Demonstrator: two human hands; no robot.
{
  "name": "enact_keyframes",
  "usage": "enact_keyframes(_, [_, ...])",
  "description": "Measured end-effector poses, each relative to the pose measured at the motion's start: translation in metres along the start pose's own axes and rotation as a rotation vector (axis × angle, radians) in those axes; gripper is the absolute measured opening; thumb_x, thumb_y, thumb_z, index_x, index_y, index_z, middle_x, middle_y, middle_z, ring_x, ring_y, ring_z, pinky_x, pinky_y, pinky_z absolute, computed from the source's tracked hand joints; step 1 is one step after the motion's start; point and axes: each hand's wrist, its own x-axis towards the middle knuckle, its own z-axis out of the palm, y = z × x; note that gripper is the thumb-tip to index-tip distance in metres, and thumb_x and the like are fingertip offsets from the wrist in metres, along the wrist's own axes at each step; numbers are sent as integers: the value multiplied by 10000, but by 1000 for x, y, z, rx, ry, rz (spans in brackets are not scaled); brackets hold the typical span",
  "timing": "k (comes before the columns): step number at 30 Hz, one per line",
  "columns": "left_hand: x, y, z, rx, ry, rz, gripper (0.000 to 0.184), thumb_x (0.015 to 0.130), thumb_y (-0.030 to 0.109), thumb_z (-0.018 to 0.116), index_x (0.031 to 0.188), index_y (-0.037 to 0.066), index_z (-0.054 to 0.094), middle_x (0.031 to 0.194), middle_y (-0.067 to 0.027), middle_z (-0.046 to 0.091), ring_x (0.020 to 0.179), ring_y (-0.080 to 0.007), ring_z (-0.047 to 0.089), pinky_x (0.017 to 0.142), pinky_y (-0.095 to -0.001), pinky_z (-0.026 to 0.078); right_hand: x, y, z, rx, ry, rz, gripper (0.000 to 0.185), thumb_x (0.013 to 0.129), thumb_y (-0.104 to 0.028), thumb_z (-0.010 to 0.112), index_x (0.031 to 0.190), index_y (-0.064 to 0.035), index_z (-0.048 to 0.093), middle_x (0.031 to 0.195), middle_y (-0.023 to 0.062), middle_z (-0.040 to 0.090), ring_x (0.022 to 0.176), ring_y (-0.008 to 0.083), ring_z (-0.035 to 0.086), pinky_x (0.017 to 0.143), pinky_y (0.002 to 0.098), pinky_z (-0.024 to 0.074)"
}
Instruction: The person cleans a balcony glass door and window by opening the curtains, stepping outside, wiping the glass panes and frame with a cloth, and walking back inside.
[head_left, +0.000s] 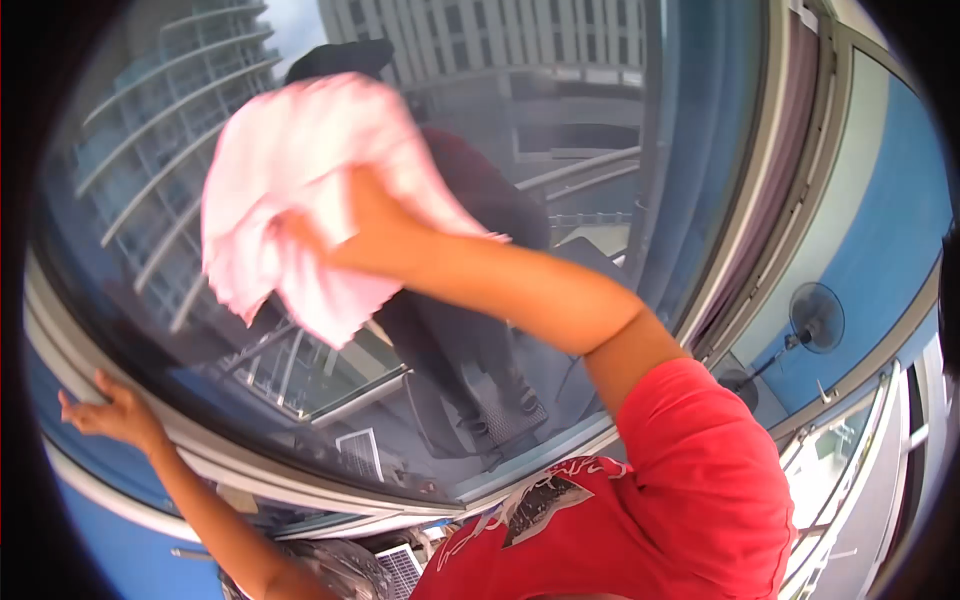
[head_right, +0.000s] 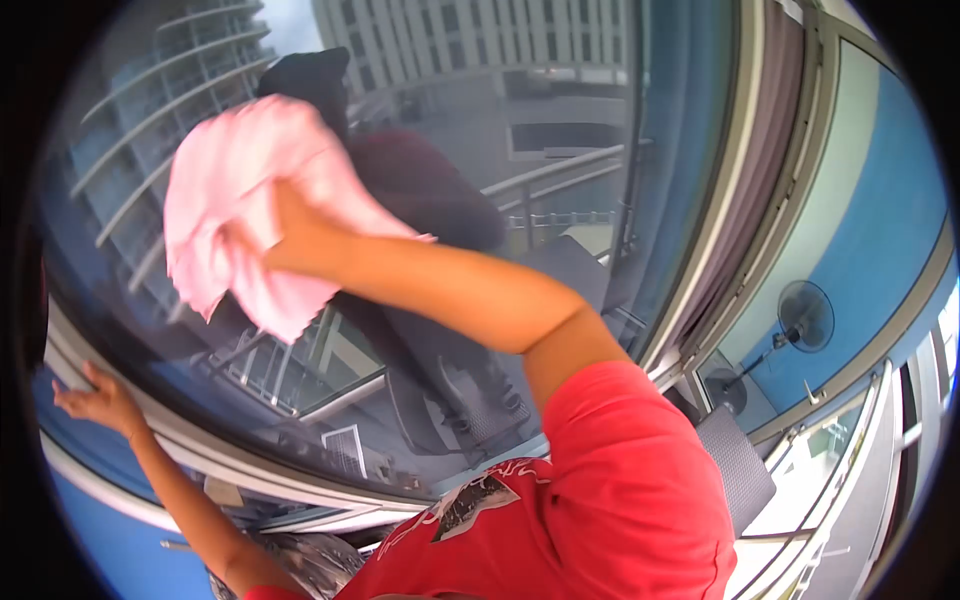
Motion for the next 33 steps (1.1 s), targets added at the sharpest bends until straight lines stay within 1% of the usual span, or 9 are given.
enact_keyframes(6, [-23, -52, 38, -117, 35, -34, 506, 882, 252, 593, 1141, -137, 400, 1113, -333, 474, 1013, -468, 477, 871, -513, 386, -153, 187, -266, -1229, 58, 41, 315, 828, -95, 482, 1120, 16, 525, 960, 82, 569, 816, 189, 580, 768, 412, 499])
enact_keyframes(11, [-31, -70, 45, -88, 42, 19, 503, 885, 281, 585, 1125, -134, 431, 1030, -329, 485, 979, -454, 485, 851, -516, 396, -244, 270, -400, -1012, 580, 628, 316, 814, -148, 550, 1079, 23, 555, 919, 93, 584, 760, 202, 589, 710, 395, 515])
enact_keyframes(14, [-33, -64, 43, -172, 28, -90, 489, 880, 230, 587, 1207, -91, 419, 1138, -284, 460, 1008, -410, 472, 902, -478, 385, -226, 258, -338, -863, 642, 625, 325, 806, -180, 591, 1055, 27, 573, 895, 100, 593, 726, 210, 595, 675, 385, 525])
enact_keyframes(19, [-35, -19, 19, -207, -10, -88, 631, 875, 124, 549, 1348, -109, 202, 1268, -246, 379, 1223, -382, 311, 1078, -435, 179, -109, 121, -120, -266, 494, 389, 353, 793, -233, 659, 1014, 35, 602, 855, 112, 609, 670, 223, 604, 617, 368, 541])
enact_keyframes(23, [-41, -33, 20, -255, -13, 12, 809, 862, 57, 532, 1416, -52, -49, 1351, -296, 306, 1207, -404, 313, 1054, -461, 206, -8, -73, 54, 659, 114, 157, 385, 782, -276, 713, 982, 41, 626, 823, 121, 621, 625, 233, 612, 570, 354, 554])
enact_keyframes(24, [-44, -35, 23, -240, -36, 26, 842, 861, 47, 525, 1420, -27, -101, 1356, -304, 297, 1193, -404, 326, 1037, -467, 226, 12, -114, 93, 663, 111, 157, 385, 782, -276, 713, 982, 41, 626, 823, 121, 621, 625, 233, 612, 570, 354, 554])
enact_keyframes(25, [-48, -37, 26, -291, -36, -4, 845, 860, 51, 525, 1425, -12, -100, 1356, -307, 300, 1182, -414, 332, 1028, -472, 236, 28, -152, 129, 1308, -258, 114, 390, 780, -290, 724, 974, 36, 631, 818, 120, 622, 619, 233, 613, 561, 348, 555])
enact_keyframes(29, [-22, -7, 13, -301, -32, 12, 844, 865, 70, 530, 1423, -19, -97, 1355, -316, 292, 1178, -423, 334, 1015, -471, 256, 27, -203, 176, 1327, -405, 47, 376, 785, -302, 713, 975, 10, 625, 831, 104, 613, 642, 223, 609, 572, 338, 543])
enact_keyframes(33, [-19, -2, 10, -222, -34, 57, 861, 870, 93, 547, 1424, -8, -105, 1335, -313, 321, 1153, -422, 359, 1003, -465, 278, -4, -171, 154, 1190, -492, 138, 361, 791, -314, 702, 976, -15, 619, 845, 89, 603, 664, 213, 604, 583, 329, 531])
